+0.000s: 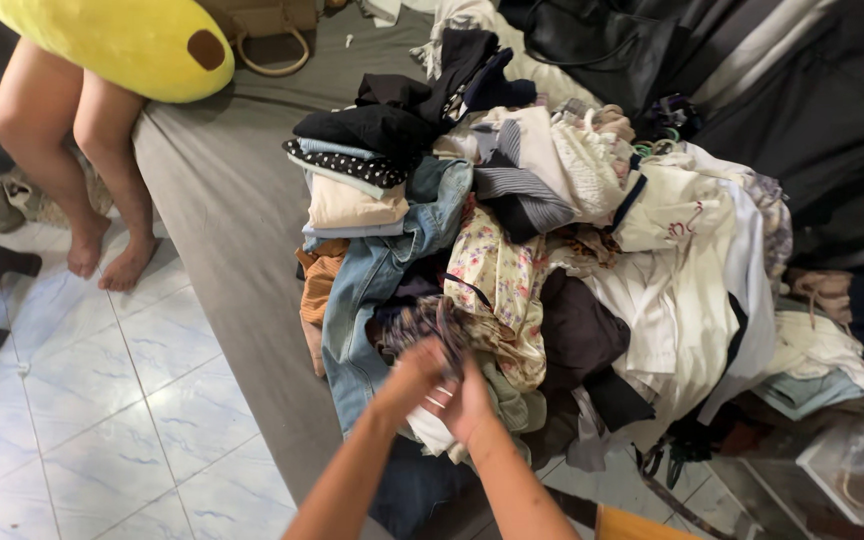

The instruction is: The person folds several garments one by one on a wooden table and places them into a nearby closet. Items handled include a mustard-yellow ribbed top, a dark floral top, a white top, a beige top, and a floral dress.

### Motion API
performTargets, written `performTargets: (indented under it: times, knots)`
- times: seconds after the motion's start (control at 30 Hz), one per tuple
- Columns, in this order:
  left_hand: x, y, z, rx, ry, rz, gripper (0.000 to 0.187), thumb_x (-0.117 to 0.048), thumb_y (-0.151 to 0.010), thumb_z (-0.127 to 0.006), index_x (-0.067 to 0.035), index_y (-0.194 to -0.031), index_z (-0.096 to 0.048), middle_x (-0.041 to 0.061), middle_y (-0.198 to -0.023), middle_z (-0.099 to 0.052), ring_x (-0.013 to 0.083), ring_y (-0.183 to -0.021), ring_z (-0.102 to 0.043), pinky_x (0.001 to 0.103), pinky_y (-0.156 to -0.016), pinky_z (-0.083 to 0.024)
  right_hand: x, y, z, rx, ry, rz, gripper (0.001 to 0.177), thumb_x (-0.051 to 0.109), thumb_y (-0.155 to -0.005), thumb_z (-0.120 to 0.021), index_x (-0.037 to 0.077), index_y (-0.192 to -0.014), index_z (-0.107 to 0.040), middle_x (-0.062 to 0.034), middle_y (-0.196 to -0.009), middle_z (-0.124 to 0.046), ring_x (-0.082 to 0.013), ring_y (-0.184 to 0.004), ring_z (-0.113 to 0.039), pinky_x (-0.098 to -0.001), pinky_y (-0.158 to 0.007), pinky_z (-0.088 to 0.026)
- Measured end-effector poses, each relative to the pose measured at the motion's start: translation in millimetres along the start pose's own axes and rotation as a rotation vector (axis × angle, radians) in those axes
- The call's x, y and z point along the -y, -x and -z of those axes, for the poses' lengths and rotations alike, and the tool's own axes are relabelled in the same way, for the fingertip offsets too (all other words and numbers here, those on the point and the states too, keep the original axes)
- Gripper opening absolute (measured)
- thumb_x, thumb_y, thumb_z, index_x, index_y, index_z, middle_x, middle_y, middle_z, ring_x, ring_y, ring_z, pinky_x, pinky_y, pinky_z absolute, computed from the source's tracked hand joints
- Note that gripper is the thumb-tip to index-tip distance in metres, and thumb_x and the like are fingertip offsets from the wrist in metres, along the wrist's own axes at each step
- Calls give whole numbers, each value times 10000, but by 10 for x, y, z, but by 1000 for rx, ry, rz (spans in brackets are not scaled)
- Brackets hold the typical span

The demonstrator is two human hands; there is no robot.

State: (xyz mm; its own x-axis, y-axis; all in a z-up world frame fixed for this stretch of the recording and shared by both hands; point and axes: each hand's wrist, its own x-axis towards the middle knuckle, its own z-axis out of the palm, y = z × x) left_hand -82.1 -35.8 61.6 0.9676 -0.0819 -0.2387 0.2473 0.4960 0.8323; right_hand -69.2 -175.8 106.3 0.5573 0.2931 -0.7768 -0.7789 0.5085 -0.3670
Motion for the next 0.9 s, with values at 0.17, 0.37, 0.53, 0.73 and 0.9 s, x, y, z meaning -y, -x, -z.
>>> performTargets:
  times: [0.17, 0.37, 0.53, 0.73, 0.9]
  knots:
    - [-379, 1037, -673, 466, 313, 225, 88, -103, -1112, -629, -21, -1144, -626, 5, -1049, -671, 118, -939, -627, 291, -862, -513, 310, 574, 143, 476, -1, 26, 531, 442, -1016, -557, -57, -1134, -697, -191, -1034, -757, -312, -874, -727, -458, -789, -556]
    - [-701, 1515, -1475, 5, 390, 445, 352, -238, -934, -496, -69, -1191, -665, 79, -1101, -762, 224, -978, -731, 400, -862, -597, 638, 1819, 536, 149, -95, 83, 428, 251, -860, -550, -16, -1179, -652, -194, -1128, -730, -370, -1024, -702, -534, -965, -551]
    - [-557, 1787, -2255, 12, 647, 453, 492, -424, -933, -415, -92, -1231, -622, 94, -1132, -759, 267, -974, -739, 458, -814, -593, 824, 2795, 1452, 433, -4, 249, 573, 46, -698, -562, -31, -1261, -639, -193, -1217, -734, -367, -1121, -698, -507, -1025, -540]
    - [119, 2072, -3516, 699, 745, 263, 410, -130, -1075, -556, 25, -1453, -535, 176, -1272, -687, 262, -1029, -698, 342, -818, -598, 1095, 4073, 3114, 453, 51, 490, 483, 59, -789, -648, -48, -1260, -635, -181, -1250, -702, -325, -1129, -689, -485, -1002, -545]
    - [758, 2662, -5065, 514, 269, 434, 406, -124, -920, -591, -63, -1321, -589, 69, -1163, -719, 209, -1034, -713, 366, -902, -601, 1316, 5209, 4725, 526, 315, 662, 408, 76, -926, -718, -47, -1297, -601, -170, -1234, -688, -288, -1108, -663, -455, -970, -541]
